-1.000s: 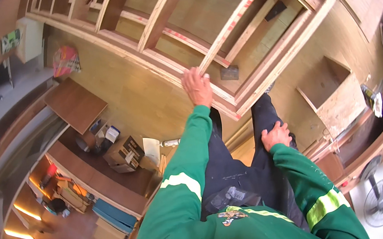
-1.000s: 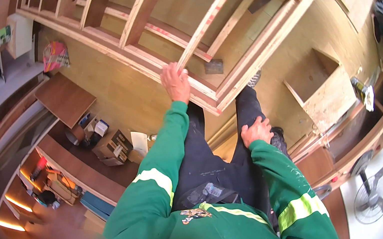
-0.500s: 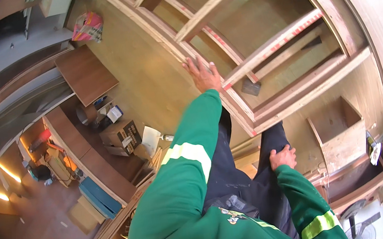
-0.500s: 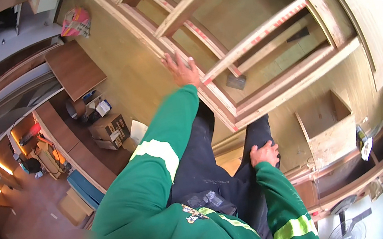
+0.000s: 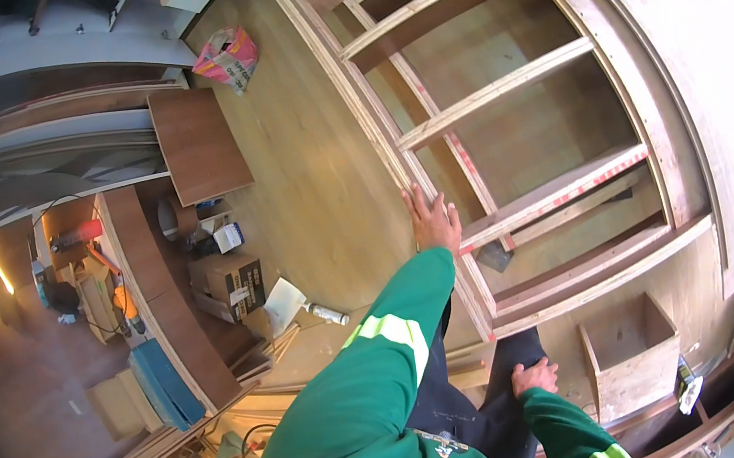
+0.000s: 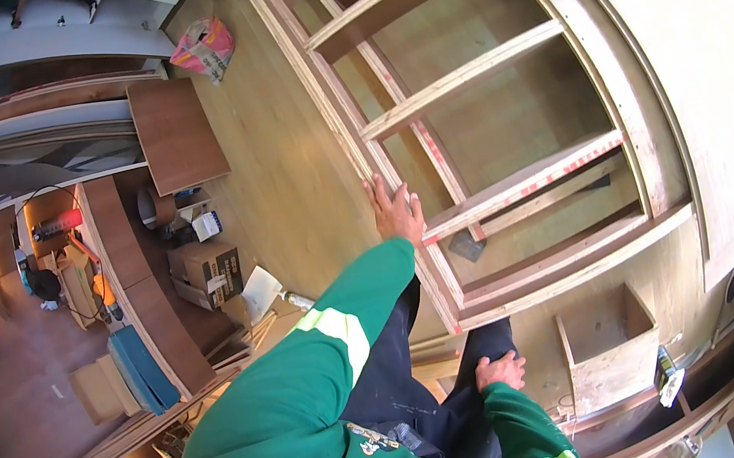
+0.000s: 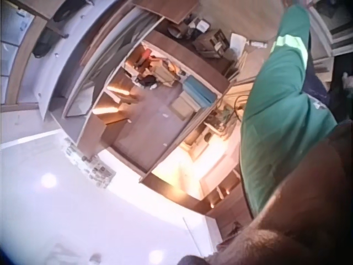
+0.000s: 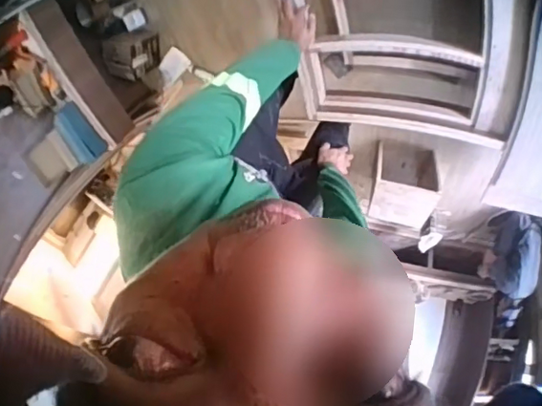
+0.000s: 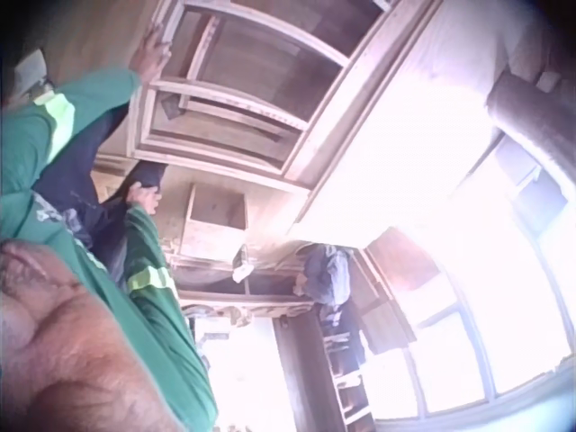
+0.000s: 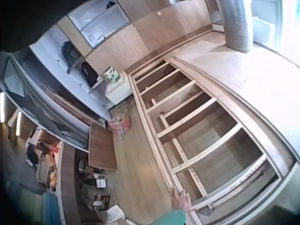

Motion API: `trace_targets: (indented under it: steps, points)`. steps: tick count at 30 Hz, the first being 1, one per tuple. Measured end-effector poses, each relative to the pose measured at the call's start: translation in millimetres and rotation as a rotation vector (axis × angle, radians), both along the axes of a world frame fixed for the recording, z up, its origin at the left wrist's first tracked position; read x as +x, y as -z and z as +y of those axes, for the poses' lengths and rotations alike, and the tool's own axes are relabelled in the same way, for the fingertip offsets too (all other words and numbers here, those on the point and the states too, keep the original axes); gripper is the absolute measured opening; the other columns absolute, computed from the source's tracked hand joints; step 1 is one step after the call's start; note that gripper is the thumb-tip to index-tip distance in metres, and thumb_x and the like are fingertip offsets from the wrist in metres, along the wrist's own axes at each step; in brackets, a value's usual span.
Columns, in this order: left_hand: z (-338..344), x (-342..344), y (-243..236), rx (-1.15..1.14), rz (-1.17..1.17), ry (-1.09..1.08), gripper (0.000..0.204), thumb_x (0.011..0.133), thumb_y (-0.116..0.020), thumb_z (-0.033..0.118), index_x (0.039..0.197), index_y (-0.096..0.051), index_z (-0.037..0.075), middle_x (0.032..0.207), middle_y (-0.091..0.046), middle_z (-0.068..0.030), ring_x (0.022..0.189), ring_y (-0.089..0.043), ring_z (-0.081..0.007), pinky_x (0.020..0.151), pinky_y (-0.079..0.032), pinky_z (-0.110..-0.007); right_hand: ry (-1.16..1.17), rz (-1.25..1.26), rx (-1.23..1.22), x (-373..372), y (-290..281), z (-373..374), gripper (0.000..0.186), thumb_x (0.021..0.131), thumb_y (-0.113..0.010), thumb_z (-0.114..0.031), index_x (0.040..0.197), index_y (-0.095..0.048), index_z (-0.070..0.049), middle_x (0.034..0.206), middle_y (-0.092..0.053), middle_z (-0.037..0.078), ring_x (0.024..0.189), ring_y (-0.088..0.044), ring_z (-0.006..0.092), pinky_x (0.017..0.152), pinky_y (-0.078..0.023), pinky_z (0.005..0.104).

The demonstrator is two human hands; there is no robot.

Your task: The person saws a piece of plywood using a hand saw, then lifts the plywood to place it onto a wooden frame and pushes it into position.

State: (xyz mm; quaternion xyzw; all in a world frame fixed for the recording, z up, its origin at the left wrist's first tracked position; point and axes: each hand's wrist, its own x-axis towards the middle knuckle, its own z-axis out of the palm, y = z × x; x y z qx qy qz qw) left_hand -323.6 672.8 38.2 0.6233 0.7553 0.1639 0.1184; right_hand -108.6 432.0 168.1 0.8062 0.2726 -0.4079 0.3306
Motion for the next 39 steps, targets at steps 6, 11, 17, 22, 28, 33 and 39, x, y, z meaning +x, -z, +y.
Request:
trace_targets:
  steps: [6, 11, 17, 22, 28, 33, 39]
  points:
    - [-2, 1, 4, -0.008, 0.024, -0.033, 0.029, 0.09, -0.064, 0.024, 0.113, -0.069, 0.009, 0.156, -0.026, -0.0234, 0.147, -0.017, -0.0466, 0.117, -0.03, -0.05, -0.015, 0.001, -0.011, 8, -3, 6, 0.063, 0.082, -0.067, -0.04, 0.132, -0.053, -0.003, 0.129, -0.051, 0.018, 0.119, -0.057, 0.0353, 0.097, -0.048, 0.0503]
    - [0, 3, 4, 0.014, 0.038, -0.029, 0.026, 0.088, -0.065, 0.023, 0.11, -0.07, 0.009, 0.156, -0.027, -0.0232, 0.146, -0.019, -0.0473, 0.116, -0.031, -0.05, -0.004, -0.001, -0.018, 10, -1, 3, 0.064, 0.082, -0.067, -0.041, 0.132, -0.053, -0.003, 0.128, -0.052, 0.018, 0.119, -0.057, 0.0349, 0.098, -0.048, 0.0504]
    - [1, 5, 2, 0.022, 0.041, -0.005, 0.026, 0.09, -0.063, 0.021, 0.112, -0.068, 0.006, 0.155, -0.026, -0.0257, 0.146, -0.018, -0.0495, 0.117, -0.031, -0.051, 0.042, -0.001, -0.029, 13, 7, -4, 0.064, 0.082, -0.066, -0.041, 0.132, -0.052, -0.003, 0.127, -0.052, 0.018, 0.118, -0.057, 0.0349, 0.097, -0.048, 0.0513]
    - [1, 5, 5, 0.025, 0.081, -0.007, 0.025, 0.089, -0.066, 0.021, 0.11, -0.068, 0.008, 0.155, -0.027, -0.0241, 0.145, -0.019, -0.0489, 0.116, -0.032, -0.052, 0.068, -0.012, -0.027, 10, 6, -5, 0.064, 0.083, -0.066, -0.042, 0.132, -0.052, -0.003, 0.127, -0.051, 0.017, 0.119, -0.056, 0.035, 0.097, -0.048, 0.0515]
    - [1, 6, 5, 0.046, 0.089, -0.002, 0.024, 0.089, -0.064, 0.02, 0.108, -0.068, 0.007, 0.154, -0.029, -0.0247, 0.145, -0.02, -0.0494, 0.116, -0.032, -0.052, 0.099, 0.041, -0.07, 13, -3, 8, 0.07, 0.085, -0.064, -0.041, 0.14, -0.047, 0.0, 0.137, -0.049, 0.023, 0.122, -0.056, 0.0379, 0.102, -0.047, 0.0494]
    - [1, 6, 5, 0.082, 0.106, 0.013, 0.023, 0.089, -0.064, 0.019, 0.108, -0.068, 0.006, 0.153, -0.031, -0.0253, 0.144, -0.022, -0.0499, 0.115, -0.033, -0.052, 0.089, 0.015, -0.053, 14, 5, -4, 0.068, 0.083, -0.065, -0.042, 0.136, -0.05, -0.003, 0.131, -0.05, 0.018, 0.12, -0.056, 0.035, 0.098, -0.047, 0.0518]
    - [2, 6, 4, 0.072, 0.104, 0.014, 0.024, 0.089, -0.064, 0.02, 0.108, -0.069, 0.006, 0.152, -0.032, -0.0255, 0.144, -0.022, -0.0501, 0.115, -0.033, -0.052, 0.087, 0.007, -0.044, 13, 6, -5, 0.066, 0.082, -0.065, -0.041, 0.135, -0.051, -0.003, 0.131, -0.05, 0.018, 0.12, -0.055, 0.035, 0.098, -0.047, 0.0518]
